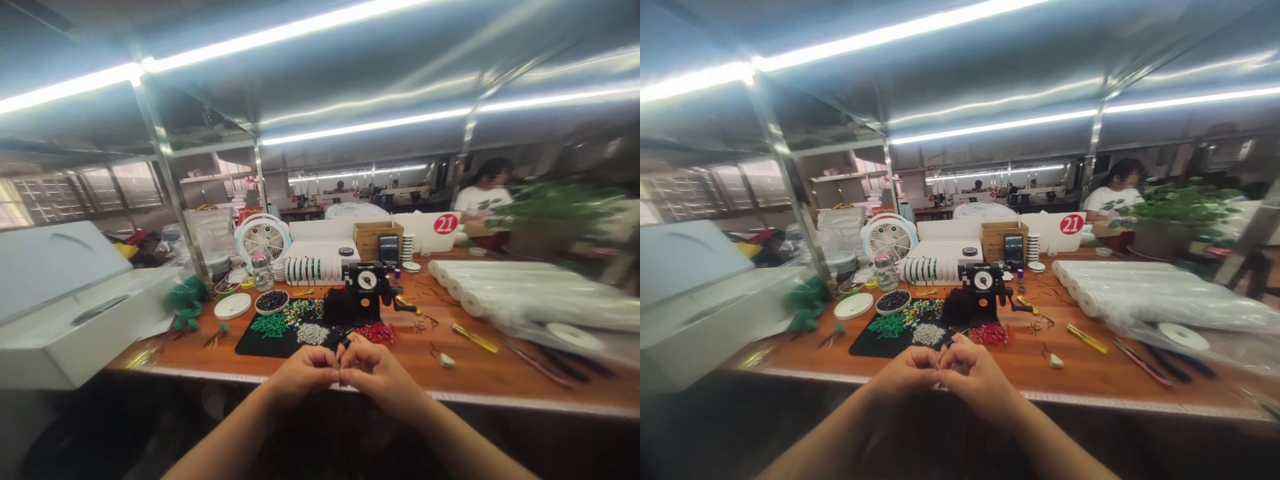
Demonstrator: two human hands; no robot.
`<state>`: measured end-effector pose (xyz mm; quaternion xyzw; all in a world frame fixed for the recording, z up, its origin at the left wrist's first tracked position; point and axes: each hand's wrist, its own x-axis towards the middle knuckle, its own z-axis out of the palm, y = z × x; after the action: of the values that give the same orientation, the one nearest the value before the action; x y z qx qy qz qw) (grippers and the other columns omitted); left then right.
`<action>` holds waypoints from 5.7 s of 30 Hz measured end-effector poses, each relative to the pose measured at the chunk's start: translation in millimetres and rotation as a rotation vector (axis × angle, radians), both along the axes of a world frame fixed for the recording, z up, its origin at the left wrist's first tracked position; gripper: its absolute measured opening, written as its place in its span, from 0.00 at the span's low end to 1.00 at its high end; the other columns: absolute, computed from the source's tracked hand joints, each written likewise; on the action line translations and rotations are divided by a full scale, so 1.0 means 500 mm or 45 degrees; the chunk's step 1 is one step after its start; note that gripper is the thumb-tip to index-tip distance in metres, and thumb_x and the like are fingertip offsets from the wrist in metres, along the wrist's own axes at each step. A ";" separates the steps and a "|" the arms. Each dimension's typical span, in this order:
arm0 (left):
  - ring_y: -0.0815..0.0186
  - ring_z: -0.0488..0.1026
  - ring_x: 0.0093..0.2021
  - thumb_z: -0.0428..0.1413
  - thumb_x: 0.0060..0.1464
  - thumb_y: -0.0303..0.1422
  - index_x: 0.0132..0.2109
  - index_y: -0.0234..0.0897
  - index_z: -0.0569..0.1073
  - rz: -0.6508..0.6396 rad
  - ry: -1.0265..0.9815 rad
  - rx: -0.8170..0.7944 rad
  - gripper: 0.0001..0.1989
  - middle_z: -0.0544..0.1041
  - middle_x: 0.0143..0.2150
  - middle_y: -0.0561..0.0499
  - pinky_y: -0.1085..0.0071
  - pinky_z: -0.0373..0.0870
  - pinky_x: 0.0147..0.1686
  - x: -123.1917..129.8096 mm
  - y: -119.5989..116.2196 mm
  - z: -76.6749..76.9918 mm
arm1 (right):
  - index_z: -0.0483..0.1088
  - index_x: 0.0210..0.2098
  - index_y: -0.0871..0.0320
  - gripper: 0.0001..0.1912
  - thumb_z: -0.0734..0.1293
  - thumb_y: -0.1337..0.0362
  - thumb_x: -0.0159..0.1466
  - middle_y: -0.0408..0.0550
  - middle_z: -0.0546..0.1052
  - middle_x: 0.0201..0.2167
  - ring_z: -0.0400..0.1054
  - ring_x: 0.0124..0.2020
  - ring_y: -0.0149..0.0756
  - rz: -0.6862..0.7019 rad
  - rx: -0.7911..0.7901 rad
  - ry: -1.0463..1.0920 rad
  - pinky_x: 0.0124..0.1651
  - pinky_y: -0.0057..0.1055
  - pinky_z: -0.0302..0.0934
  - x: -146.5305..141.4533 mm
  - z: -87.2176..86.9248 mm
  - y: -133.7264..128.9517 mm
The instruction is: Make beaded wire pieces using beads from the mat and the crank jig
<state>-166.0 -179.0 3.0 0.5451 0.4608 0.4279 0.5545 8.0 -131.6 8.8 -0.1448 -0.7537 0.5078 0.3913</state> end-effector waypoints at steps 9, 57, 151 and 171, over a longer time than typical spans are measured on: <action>0.69 0.62 0.27 0.64 0.40 0.36 0.24 0.32 0.74 -0.123 0.158 0.112 0.11 0.69 0.23 0.54 0.74 0.57 0.29 0.005 -0.012 0.039 | 0.66 0.20 0.58 0.08 0.66 0.66 0.54 0.42 0.69 0.25 0.63 0.35 0.35 0.060 -0.023 -0.169 0.48 0.35 0.53 0.005 0.002 0.001; 0.73 0.65 0.25 0.60 0.48 0.37 0.33 0.35 0.75 0.664 -0.498 0.077 0.09 0.71 0.25 0.53 0.78 0.62 0.26 0.103 -0.073 -0.043 | 0.75 0.26 0.59 0.13 0.67 0.55 0.56 0.47 0.76 0.24 0.66 0.27 0.35 -0.337 -0.433 0.076 0.31 0.27 0.59 0.016 -0.042 -0.079; 0.77 0.63 0.18 0.62 0.47 0.32 0.50 0.42 0.71 0.255 -0.752 -0.074 0.21 0.71 0.26 0.52 0.81 0.58 0.20 0.100 -0.137 -0.068 | 0.72 0.26 0.59 0.11 0.63 0.60 0.60 0.47 0.75 0.24 0.69 0.26 0.34 -0.711 -0.125 0.044 0.30 0.24 0.61 -0.007 -0.082 -0.104; 0.77 0.64 0.16 0.60 0.49 0.29 0.51 0.43 0.71 0.231 -0.803 -0.090 0.20 0.72 0.27 0.53 0.81 0.57 0.16 0.097 -0.141 -0.072 | 0.73 0.26 0.58 0.11 0.63 0.61 0.60 0.45 0.72 0.22 0.67 0.24 0.32 -0.833 0.122 0.021 0.28 0.25 0.60 -0.010 -0.096 -0.102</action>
<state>-117.6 -249.4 -33.2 0.3229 0.3275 0.6069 0.6482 3.2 -182.5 -39.3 -0.3565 -0.6870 0.3202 0.5463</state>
